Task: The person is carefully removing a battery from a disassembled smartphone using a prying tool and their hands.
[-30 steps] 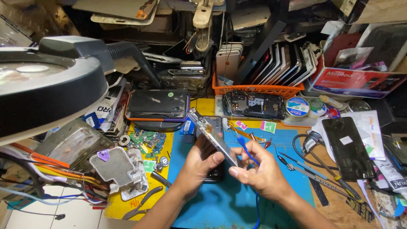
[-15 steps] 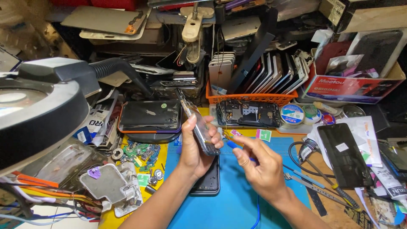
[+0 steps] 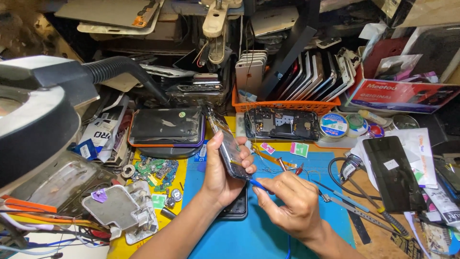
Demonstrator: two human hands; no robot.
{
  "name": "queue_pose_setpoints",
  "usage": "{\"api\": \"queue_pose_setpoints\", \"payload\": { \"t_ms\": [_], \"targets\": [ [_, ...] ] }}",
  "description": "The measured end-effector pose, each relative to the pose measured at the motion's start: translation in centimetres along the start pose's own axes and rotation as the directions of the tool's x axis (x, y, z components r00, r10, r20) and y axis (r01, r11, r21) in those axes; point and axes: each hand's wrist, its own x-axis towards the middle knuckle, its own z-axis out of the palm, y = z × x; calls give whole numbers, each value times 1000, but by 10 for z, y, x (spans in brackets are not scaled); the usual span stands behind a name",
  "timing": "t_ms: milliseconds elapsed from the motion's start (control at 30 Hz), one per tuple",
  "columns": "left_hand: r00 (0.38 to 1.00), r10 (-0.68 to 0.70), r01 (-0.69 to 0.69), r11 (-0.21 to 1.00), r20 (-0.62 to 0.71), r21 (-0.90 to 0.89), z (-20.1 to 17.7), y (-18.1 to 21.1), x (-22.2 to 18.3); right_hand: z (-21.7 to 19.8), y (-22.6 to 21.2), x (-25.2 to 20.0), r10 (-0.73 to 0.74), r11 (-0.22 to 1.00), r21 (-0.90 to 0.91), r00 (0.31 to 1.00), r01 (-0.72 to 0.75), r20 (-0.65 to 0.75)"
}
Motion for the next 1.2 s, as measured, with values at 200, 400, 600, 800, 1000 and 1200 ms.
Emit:
{"api": "queue_pose_setpoints", "payload": {
  "t_ms": [200,400,600,800,1000,1200],
  "targets": [
    [993,111,-109,993,-33,52,-1,-3,1,2,0,-3,-22,997,-80,1000,20,-17],
    [963,267,-262,955,-19,141,-7,-8,0,3,-2,-3,-46,983,-177,999,41,-21],
    [873,468,-488,831,137,268,-15,-16,-2,5,-1,-6,3,991,-135,1000,-2,5],
    [895,435,-444,853,98,273,-17,-20,-2,9,-5,-8,18,997,-74,1000,-17,13],
    [829,554,-502,673,81,543,-16,-17,4,14,14,-11,203,965,-201,965,-168,167],
    [856,476,-453,504,201,735,-14,-21,-1,10,36,-20,172,975,103,960,-199,221]
  ]
}}
